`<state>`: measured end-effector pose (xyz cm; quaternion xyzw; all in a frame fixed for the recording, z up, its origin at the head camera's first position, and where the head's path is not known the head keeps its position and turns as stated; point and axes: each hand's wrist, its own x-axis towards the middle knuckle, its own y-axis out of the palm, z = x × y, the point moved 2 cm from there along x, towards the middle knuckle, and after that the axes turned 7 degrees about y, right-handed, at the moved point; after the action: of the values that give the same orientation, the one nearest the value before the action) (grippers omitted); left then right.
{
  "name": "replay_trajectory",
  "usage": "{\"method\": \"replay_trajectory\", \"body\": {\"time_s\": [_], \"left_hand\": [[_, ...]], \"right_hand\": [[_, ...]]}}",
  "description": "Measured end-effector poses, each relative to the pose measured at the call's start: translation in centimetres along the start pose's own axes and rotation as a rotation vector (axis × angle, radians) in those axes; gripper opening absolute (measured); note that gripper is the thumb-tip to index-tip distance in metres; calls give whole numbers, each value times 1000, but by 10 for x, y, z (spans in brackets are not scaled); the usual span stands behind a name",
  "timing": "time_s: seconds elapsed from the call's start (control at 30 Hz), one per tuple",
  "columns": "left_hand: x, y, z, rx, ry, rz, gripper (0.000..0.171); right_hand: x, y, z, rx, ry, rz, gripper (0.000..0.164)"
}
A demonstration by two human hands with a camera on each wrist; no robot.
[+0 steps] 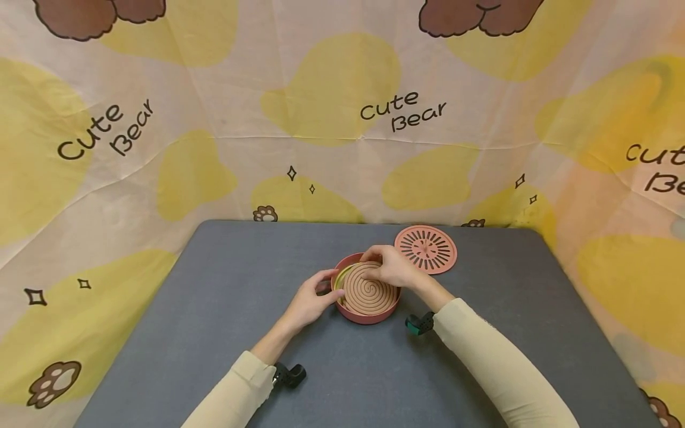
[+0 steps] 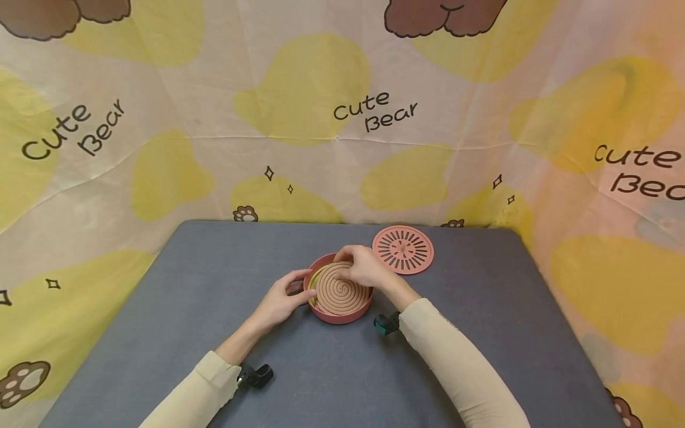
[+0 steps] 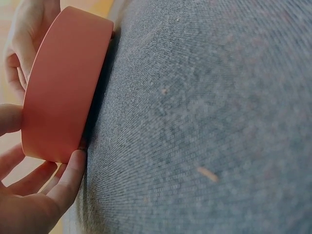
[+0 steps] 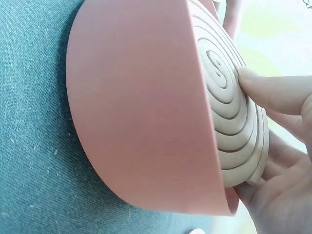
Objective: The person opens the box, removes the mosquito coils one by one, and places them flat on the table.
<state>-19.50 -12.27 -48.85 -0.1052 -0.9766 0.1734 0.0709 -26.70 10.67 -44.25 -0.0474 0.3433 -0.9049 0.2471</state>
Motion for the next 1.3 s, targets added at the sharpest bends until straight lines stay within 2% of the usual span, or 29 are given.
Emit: {"method": "replay_trajectory", "body": {"time_s": [0.37,0.77,1.03,1.3], "left_hand": [[0,2,0,-13,-2,4,53],[1,3,3,1,-4,-1,53],[3,1,2,10,14,-9,52],[3,1,0,-9,22,-21,52]], "right_hand": [[-3,-10,1,54,-36,-9,25],[-15,-31,1,181,-26,-60,28],[-30,-50,5,178,-22,-106,28],[-44,-73,-1,161,-28,-162,30]]}}
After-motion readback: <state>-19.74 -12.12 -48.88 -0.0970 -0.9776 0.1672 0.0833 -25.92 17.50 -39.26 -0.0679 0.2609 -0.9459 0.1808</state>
